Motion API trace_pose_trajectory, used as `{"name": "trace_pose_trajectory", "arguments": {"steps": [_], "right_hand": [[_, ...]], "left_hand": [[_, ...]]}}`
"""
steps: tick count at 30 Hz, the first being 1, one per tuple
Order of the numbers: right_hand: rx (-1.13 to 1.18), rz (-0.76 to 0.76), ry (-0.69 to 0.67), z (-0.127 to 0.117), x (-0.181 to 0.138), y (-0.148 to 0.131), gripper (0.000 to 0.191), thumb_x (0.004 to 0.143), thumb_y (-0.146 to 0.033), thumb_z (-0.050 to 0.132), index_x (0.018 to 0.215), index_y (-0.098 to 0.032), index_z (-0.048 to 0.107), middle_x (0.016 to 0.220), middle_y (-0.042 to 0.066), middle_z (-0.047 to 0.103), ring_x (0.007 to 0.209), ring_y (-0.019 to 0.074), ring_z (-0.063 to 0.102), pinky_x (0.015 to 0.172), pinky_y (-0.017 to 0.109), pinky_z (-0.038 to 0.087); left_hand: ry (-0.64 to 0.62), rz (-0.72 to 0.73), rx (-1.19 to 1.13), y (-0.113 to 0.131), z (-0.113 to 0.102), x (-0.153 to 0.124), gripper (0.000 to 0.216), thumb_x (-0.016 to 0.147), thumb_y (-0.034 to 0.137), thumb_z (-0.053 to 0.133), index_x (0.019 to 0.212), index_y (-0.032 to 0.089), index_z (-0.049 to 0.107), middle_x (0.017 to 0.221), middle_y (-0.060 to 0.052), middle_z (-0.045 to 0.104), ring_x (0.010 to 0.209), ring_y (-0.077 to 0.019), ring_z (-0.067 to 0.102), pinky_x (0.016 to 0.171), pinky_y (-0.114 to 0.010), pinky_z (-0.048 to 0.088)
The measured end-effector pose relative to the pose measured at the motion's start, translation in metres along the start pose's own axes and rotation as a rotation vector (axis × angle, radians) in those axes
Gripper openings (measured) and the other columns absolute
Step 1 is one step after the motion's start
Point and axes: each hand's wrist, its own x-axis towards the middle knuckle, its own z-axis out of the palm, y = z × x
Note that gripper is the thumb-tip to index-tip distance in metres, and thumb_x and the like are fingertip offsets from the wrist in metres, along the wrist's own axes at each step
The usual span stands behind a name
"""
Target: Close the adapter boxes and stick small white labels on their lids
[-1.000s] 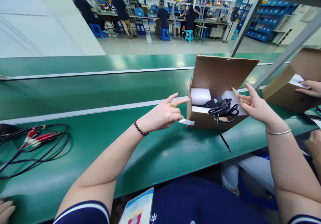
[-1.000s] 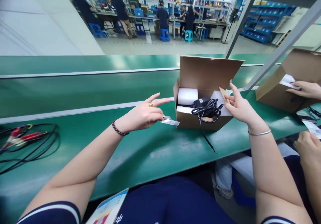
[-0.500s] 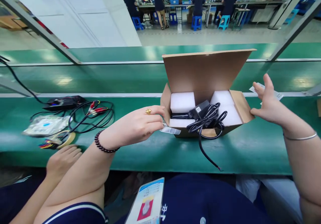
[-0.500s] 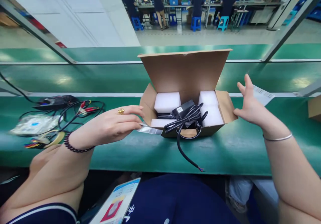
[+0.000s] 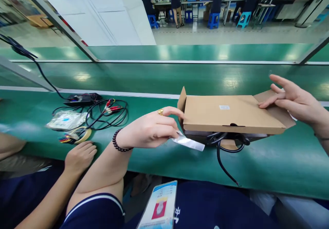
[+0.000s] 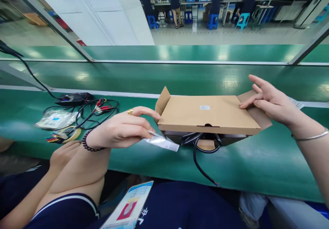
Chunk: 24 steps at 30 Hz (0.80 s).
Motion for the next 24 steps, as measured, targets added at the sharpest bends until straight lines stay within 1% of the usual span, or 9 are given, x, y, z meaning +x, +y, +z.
{"name": "trace_pose_trajectory", "arguments": {"steps": [2,4,6,9,12,14,16,20,24], "right_hand": [[-0.131,0.041,-0.084,-0.008,-0.001,-0.003,0.082,0.085,-0.031,0.062,0.157,-0.034,0.022,0.088,0.005,0.077,0.102,0.0236,0.071,0.118,0.051,0.033],[-0.291,0.11,-0.133,-0.012,0.003,-0.013,0.094,0.077,-0.043,0.069,0.157,-0.038,0.021,0.093,0.004,0.077,0.096,0.0279,0.072,0.097,0.052,0.052],[-0.403,0.173,-0.179,-0.01,0.01,-0.028,0.09,0.073,-0.05,0.069,0.154,-0.039,0.029,0.101,0.005,0.076,0.092,0.0301,0.072,0.08,0.05,0.058],[-0.389,0.211,-0.211,0.003,0.027,-0.053,0.064,0.077,-0.065,0.064,0.134,-0.036,0.057,0.119,0.004,0.07,0.102,0.0327,0.069,0.084,0.051,0.059],[-0.262,0.273,-0.243,0.021,0.049,-0.072,0.052,0.078,-0.074,0.062,0.102,-0.03,0.073,0.105,0.004,0.073,0.092,0.0314,0.07,0.075,0.049,0.061],[-0.149,0.268,-0.263,0.034,0.063,-0.076,0.046,0.078,-0.072,0.066,0.087,-0.028,0.075,0.089,0.004,0.073,0.076,0.0268,0.069,0.064,0.044,0.061],[-0.031,0.213,-0.286,0.047,0.071,-0.073,0.041,0.079,-0.067,0.069,0.08,-0.027,0.074,0.083,0.004,0.071,0.07,0.0239,0.067,0.06,0.041,0.059],[0.052,0.3,-0.35,0.065,0.074,-0.062,0.044,0.081,-0.069,0.065,0.075,-0.025,0.068,0.086,0.005,0.07,0.072,0.0229,0.064,0.059,0.038,0.056],[0.02,0.362,-0.396,0.065,0.072,-0.063,0.044,0.082,-0.069,0.062,0.079,-0.025,0.066,0.094,0.006,0.069,0.077,0.0213,0.063,0.059,0.032,0.053]], "left_hand": [[-0.028,0.023,-0.043,0.004,-0.002,0.009,0.025,0.088,0.002,0.051,0.087,0.023,0.065,0.083,-0.004,0.072,0.135,-0.0248,0.052,0.112,-0.043,0.049],[-0.13,0.066,-0.025,0.012,0.001,0.018,0.027,0.089,0.001,0.049,0.084,0.021,0.066,0.081,-0.005,0.071,0.139,-0.0255,0.047,0.118,-0.044,0.044],[-0.218,0.075,0.082,0.022,0.008,0.025,0.026,0.09,0.003,0.049,0.077,0.018,0.065,0.077,-0.007,0.068,0.136,-0.0276,0.051,0.119,-0.045,0.043],[-0.226,0.036,0.25,0.038,0.02,0.031,0.031,0.093,0.008,0.049,0.066,0.017,0.06,0.067,-0.007,0.061,0.127,-0.0313,0.059,0.116,-0.049,0.046],[-0.199,0.022,0.31,0.047,0.027,0.032,0.033,0.093,0.009,0.045,0.066,0.017,0.061,0.064,-0.006,0.056,0.122,-0.0326,0.062,0.112,-0.05,0.05],[-0.176,0.008,0.334,0.049,0.029,0.031,0.03,0.092,0.011,0.047,0.067,0.017,0.062,0.064,-0.006,0.055,0.122,-0.0343,0.061,0.111,-0.051,0.051],[-0.136,-0.004,0.335,0.05,0.032,0.03,0.029,0.091,0.011,0.049,0.066,0.017,0.062,0.062,-0.005,0.052,0.121,-0.0355,0.061,0.112,-0.052,0.051],[-0.059,-0.036,0.284,0.05,0.036,0.027,0.03,0.09,0.009,0.046,0.065,0.017,0.06,0.062,-0.004,0.05,0.122,-0.0348,0.061,0.119,-0.051,0.043],[-0.034,-0.053,0.21,0.047,0.038,0.022,0.031,0.092,0.007,0.045,0.068,0.016,0.063,0.064,-0.005,0.052,0.129,-0.0338,0.056,0.122,-0.052,0.038]]}}
